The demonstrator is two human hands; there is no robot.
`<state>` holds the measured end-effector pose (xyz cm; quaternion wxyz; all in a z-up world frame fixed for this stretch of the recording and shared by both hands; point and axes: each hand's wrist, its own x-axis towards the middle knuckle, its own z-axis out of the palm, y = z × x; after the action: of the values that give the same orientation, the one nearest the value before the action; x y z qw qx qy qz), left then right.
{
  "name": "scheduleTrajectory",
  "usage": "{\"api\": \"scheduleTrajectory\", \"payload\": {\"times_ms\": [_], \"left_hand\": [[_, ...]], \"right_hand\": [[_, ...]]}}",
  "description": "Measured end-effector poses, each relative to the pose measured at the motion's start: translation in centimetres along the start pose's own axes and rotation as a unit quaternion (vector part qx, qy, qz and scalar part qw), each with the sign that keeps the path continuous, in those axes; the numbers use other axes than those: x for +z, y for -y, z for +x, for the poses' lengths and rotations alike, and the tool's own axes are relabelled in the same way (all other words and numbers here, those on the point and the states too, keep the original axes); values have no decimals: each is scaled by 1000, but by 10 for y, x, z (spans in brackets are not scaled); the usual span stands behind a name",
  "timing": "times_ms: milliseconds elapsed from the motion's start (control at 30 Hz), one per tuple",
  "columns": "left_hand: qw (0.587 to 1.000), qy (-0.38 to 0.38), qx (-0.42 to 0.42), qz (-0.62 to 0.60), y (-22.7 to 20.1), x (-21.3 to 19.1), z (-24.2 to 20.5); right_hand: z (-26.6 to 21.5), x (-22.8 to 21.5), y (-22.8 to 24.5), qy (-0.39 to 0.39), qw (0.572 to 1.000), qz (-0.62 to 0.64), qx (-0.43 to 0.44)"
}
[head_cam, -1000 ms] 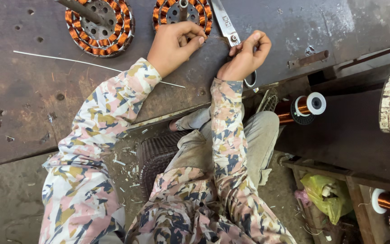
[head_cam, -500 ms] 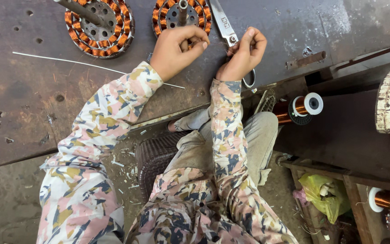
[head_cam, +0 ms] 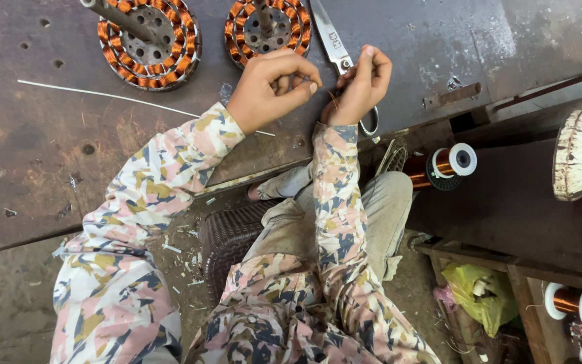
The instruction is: The person uses shears to trim protruding copper wires from two stator coils placed on a metal workbench. The person repeatedly picks up the shears, cuts the wires, and sets the shears down, working on both coils.
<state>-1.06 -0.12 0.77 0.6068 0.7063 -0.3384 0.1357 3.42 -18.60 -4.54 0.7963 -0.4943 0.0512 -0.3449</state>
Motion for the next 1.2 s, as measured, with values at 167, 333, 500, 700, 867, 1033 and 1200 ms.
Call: {"api": "scheduleTrajectory", "payload": {"times_ms": [167,333,500,700,867,1033,1200], "left_hand": [[1000,12,-1,-14,-7,1,0],[999,25,-1,-28,-12,3,-3],[999,23,8,-35,-16,4,-2],[999,32,6,-41,-22,6,-3],[998,31,16,-46,-26,4,-2],[997,37,35,-62,-32,4,-2],[990,44,19,-131,-28,6,-5]], "right_hand": [[1,2,3,10,1000,10,3],[-2,2,2,17,1000,14,-1],[2,-1,1,24,1000,6,-3],[7,-4,-5,24,1000,-8,-4],[8,-6,-9,27,999,-14,-8],[8,0,-12,23,996,-78,-31],[3,4,-12,25,994,-82,-67]]}}
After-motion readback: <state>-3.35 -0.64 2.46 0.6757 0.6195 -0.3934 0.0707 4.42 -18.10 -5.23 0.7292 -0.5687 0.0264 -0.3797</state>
